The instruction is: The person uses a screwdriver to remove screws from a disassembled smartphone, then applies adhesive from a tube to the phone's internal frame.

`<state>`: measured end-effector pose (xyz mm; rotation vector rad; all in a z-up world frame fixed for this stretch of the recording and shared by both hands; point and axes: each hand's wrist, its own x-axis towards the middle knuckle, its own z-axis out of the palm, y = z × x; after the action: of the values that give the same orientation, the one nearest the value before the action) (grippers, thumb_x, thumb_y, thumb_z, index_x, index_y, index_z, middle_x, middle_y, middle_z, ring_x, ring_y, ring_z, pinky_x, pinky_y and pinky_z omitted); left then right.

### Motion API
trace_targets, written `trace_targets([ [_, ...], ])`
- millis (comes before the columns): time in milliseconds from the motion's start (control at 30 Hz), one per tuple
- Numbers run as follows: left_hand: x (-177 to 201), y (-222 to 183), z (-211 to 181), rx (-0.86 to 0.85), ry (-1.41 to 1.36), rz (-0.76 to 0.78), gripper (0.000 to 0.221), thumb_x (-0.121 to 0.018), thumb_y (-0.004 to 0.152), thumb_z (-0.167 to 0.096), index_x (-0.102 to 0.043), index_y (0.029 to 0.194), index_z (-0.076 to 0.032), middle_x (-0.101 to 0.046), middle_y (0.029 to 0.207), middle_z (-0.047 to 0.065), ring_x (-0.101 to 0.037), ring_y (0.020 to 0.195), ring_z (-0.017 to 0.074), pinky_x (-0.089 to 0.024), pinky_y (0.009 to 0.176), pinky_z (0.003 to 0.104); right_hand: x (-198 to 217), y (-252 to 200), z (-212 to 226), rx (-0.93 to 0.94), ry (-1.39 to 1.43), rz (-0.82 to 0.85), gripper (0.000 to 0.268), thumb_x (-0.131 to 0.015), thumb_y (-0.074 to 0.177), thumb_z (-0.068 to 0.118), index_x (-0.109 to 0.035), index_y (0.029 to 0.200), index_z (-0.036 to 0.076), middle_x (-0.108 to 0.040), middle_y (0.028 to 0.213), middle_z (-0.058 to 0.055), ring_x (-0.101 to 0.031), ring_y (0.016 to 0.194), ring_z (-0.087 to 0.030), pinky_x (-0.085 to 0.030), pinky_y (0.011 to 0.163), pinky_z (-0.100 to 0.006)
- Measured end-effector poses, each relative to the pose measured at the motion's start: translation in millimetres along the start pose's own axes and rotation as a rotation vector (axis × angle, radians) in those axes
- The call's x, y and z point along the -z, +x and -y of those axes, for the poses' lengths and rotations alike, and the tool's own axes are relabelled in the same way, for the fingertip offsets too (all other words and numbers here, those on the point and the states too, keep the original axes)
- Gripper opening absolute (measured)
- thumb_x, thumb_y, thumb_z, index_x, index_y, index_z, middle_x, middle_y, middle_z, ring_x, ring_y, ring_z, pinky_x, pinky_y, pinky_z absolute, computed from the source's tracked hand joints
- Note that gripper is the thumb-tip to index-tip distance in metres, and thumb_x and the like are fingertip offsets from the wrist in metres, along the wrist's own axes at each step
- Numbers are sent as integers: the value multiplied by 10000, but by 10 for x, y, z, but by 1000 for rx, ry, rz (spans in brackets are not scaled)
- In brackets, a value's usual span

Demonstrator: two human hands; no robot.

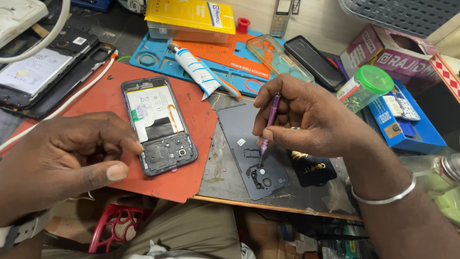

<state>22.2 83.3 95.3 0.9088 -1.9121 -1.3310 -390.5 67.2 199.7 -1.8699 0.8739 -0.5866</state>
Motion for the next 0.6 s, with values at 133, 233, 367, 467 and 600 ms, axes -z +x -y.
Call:
trace_targets([
  [133,-11,10,-28,-45,55,5,267,-806,921,-175,-733,1140,-40,-589,1068,63,-490,785,97,-503,633,256,-43,10,36,-13,-12,14,380,-674,891,-12,-512,1233,26,-745,1008,-111,-735,928,-155,-621,850,-312],
  [233,-18,16,-33,-74,22,11,257,-788,933,-179,-728,1137,-37,-620,1068,64,-489,793,88,-495,641,246,-65,10,61,-23,-81,11,380,-686,877,-11,-517,1215,28,-754,987,-111,-741,919,-152,-618,835,-307],
  [367,-19,10,-38,-31,35,6,264,-795,931,-182,-730,1144,-41,-573,1070,59,-481,758,93,-497,603,250,-93,18,76,-44,-73,25,373,-693,870,-1,-519,1199,30,-761,991,-113,-748,908,-149,-631,827,-305],
  [467,-14,23,-29,-67,47,14,259,-787,935,-182,-725,1145,-43,-583,1068,54,-485,785,86,-497,628,244,-102,41,77,-38,-75,55,352,-708,884,19,-523,1183,27,-763,998,-107,-759,907,-148,-645,829,-303],
  [600,-24,18,-45,-61,80,-4,245,-792,931,-180,-734,1130,-50,-596,1069,48,-502,785,87,-504,628,249,-104,48,60,-21,-100,68,352,-716,890,27,-528,1187,21,-759,999,-113,-746,912,-147,-638,834,-304],
])
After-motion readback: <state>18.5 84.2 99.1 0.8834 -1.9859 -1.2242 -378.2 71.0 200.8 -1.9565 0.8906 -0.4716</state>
